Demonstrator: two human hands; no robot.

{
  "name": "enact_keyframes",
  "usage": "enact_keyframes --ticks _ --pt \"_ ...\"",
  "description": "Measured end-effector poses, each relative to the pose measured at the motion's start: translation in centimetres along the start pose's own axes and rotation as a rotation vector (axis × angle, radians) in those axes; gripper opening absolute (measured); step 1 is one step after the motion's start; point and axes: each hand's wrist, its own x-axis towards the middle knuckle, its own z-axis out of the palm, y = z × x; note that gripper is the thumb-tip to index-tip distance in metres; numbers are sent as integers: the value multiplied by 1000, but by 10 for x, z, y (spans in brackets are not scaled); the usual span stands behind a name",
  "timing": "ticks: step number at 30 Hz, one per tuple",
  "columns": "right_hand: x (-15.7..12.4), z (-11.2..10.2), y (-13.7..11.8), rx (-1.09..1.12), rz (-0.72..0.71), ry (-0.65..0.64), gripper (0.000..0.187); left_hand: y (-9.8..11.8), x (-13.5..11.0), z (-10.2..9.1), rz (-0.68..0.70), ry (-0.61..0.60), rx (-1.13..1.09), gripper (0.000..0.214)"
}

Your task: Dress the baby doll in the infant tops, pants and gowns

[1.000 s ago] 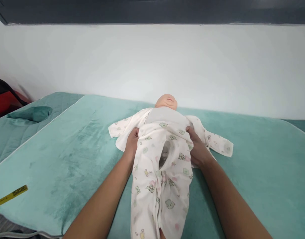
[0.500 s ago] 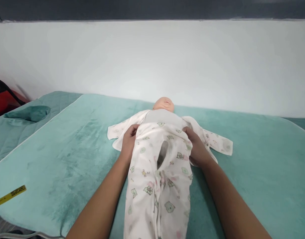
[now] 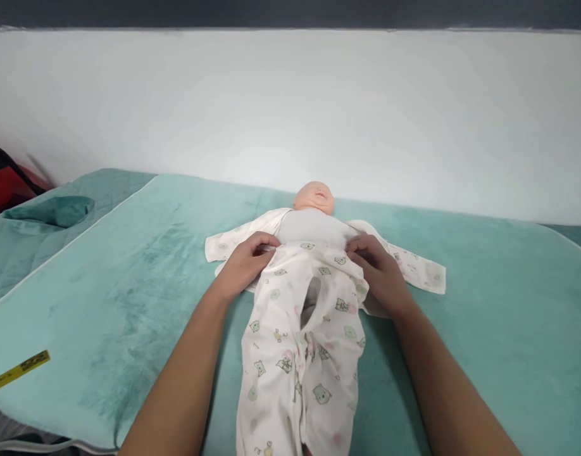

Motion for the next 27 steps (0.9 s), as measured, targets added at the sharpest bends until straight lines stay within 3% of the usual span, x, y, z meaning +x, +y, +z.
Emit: enact_keyframes --ticks 6,13,17,19,22,27 --pt "4 -7 -4 -56 26 -171 14 2 5 -7 67 -171 85 8" --pt "6 -12 -7 -149 -122 -231 9 -6 8 -2 346 -54 146 8" --pt "9 -8 -8 -23 -106 -329 12 -4 7 -4 317 -163 160 19" --pt "10 -5 -9 -21 -96 -320 13 -1 6 -4 283 -185 175 14" --pt "11 0 -11 -58 -69 -271 16 0 5 0 310 -106 180 5" --pt "18 6 -6 -108 -69 -153 17 0 13 5 323 -88 176 12"
